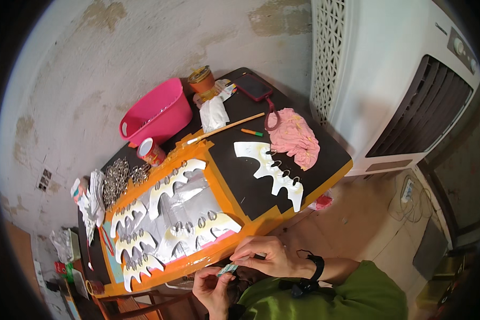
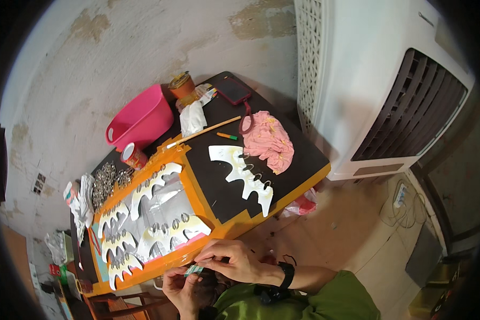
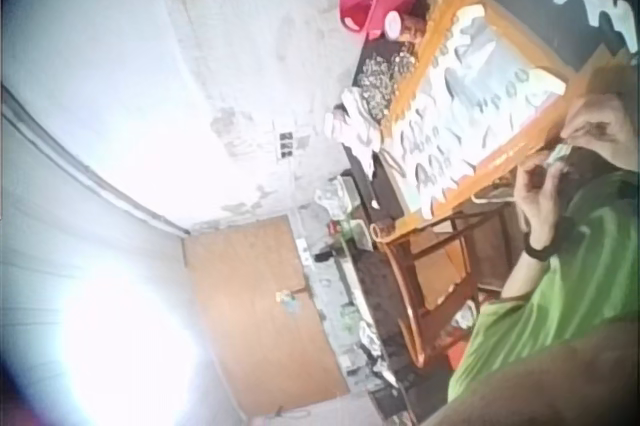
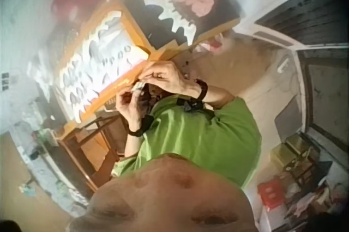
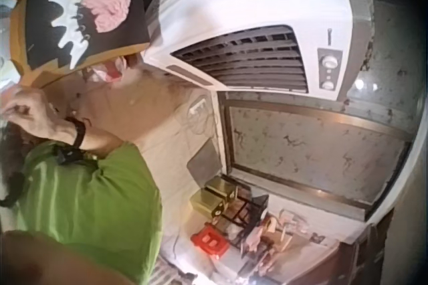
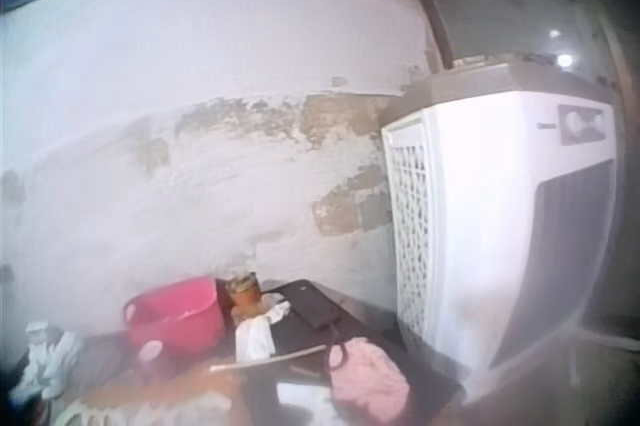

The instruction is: Manually attaching small metal hooks to pre-cut white shoe upper patterns on a workstation.

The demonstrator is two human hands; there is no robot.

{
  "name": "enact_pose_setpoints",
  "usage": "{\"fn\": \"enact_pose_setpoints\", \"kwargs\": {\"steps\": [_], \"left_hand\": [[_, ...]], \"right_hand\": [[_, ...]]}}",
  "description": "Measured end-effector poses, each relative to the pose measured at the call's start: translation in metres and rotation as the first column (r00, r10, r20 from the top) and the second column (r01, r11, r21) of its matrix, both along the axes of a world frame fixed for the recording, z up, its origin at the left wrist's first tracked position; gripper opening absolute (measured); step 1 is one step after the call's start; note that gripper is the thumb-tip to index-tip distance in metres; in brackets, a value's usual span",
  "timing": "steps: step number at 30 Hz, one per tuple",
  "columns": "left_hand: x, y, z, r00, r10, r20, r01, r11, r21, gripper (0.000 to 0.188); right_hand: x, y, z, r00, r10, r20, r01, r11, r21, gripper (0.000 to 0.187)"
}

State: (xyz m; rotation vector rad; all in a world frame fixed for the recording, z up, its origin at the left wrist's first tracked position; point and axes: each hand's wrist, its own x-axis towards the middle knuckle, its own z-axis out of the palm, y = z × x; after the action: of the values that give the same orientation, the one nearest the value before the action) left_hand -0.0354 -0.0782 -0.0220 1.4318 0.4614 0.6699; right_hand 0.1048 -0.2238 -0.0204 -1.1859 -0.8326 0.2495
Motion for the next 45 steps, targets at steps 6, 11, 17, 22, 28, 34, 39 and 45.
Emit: {"fn": "enact_pose_setpoints", "kwargs": {"steps": [6, 11, 17, 22, 28, 34, 39, 45], "left_hand": [[-0.014, 0.007, 0.001, 0.996, 0.022, 0.084, -0.019, 0.999, -0.034, 0.02], [-0.021, 0.021, -0.001, 0.935, -0.272, -0.227, 0.318, 0.928, 0.195, 0.021], [-0.023, 0.027, 0.001, 0.88, -0.415, -0.231, 0.464, 0.855, 0.232, 0.033], [-0.026, 0.029, 0.013, 0.987, -0.09, 0.134, 0.097, 0.994, -0.045, 0.034], [-0.035, 0.053, 0.009, 0.999, -0.037, 0.034, 0.018, 0.895, 0.446, 0.027], [-0.044, 0.064, -0.002, 0.999, 0.022, 0.038, -0.037, 0.896, 0.442, 0.025], [-0.047, 0.07, -0.007, 1.0, -0.01, 0.021, -0.003, 0.845, 0.534, 0.025], [-0.048, 0.066, -0.01, 1.0, 0.016, 0.003, -0.016, 0.88, 0.475, 0.023]], "right_hand": [[-0.002, -0.004, 0.008, 0.952, 0.003, -0.305, -0.022, 0.998, -0.06, 0.015], [0.01, 0.003, 0.015, 0.928, -0.12, -0.353, 0.13, 0.991, 0.005, 0.015], [-0.005, 0.025, 0.01, 0.982, -0.011, -0.187, -0.001, 0.998, -0.064, 0.018], [-0.022, 0.041, 0.009, 0.997, 0.065, -0.038, -0.07, 0.982, -0.175, 0.02], [-0.037, 0.06, 0.009, 0.978, 0.176, 0.113, -0.147, 0.962, -0.229, 0.023], [-0.036, 0.068, 0.008, 0.906, 0.419, -0.059, -0.423, 0.894, -0.146, 0.04], [-0.044, 0.067, 0.009, 0.914, 0.321, -0.249, -0.387, 0.874, -0.293, 0.04], [-0.046, 0.071, 0.01, 0.961, 0.27, 0.05, -0.246, 0.926, -0.285, 0.026]]}}
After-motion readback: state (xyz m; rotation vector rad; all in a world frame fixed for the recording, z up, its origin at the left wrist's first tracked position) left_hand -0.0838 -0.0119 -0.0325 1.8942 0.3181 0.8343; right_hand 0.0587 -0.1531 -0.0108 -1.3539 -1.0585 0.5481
